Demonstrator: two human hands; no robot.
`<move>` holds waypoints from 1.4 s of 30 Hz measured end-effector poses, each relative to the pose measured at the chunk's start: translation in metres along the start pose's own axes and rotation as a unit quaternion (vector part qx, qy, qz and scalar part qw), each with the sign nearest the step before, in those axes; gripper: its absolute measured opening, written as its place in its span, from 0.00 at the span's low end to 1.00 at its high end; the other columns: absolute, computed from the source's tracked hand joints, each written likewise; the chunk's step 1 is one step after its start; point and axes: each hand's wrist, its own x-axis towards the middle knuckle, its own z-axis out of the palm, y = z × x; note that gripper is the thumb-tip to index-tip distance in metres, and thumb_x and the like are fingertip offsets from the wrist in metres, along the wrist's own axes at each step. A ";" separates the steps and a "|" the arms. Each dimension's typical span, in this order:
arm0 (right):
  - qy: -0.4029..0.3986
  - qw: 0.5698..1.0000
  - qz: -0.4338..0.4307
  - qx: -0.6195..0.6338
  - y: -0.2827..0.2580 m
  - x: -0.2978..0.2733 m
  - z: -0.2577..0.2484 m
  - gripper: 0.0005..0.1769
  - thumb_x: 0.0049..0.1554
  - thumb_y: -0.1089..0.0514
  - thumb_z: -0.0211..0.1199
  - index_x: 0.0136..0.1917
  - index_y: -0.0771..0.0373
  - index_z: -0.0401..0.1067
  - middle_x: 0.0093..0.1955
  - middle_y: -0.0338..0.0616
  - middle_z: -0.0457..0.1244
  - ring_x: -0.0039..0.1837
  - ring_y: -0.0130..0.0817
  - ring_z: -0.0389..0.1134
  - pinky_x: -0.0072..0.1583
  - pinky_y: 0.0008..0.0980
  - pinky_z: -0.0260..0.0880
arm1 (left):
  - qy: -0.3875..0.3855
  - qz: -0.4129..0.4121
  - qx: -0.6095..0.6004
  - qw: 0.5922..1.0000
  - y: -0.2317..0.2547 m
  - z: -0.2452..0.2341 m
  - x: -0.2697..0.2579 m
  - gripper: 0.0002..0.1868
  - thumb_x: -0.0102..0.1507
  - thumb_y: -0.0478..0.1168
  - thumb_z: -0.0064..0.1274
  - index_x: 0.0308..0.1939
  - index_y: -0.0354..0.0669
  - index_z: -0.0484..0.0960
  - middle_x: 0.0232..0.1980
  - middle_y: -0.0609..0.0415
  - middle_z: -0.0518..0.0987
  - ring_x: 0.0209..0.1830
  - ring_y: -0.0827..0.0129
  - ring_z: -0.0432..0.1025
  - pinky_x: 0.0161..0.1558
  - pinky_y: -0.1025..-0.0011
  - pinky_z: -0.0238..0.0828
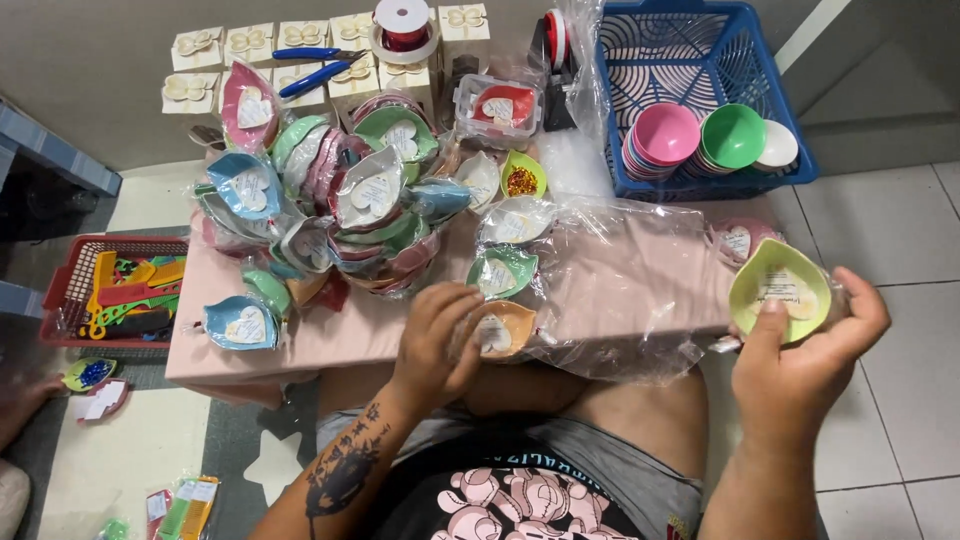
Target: Packing small heart-shaped decorative bowls into individual plastic bags at a workshop station.
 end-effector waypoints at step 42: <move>-0.436 0.795 0.264 0.330 0.069 0.017 0.163 0.28 0.56 0.66 0.70 0.70 0.71 0.73 0.64 0.65 0.65 0.53 0.48 0.74 0.55 0.47 0.83 | -0.078 -0.090 -0.065 0.991 -0.040 0.011 -0.003 0.30 0.62 0.41 0.59 0.70 0.46 0.76 0.77 0.40 0.70 0.71 0.45 0.70 0.69 0.53 0.66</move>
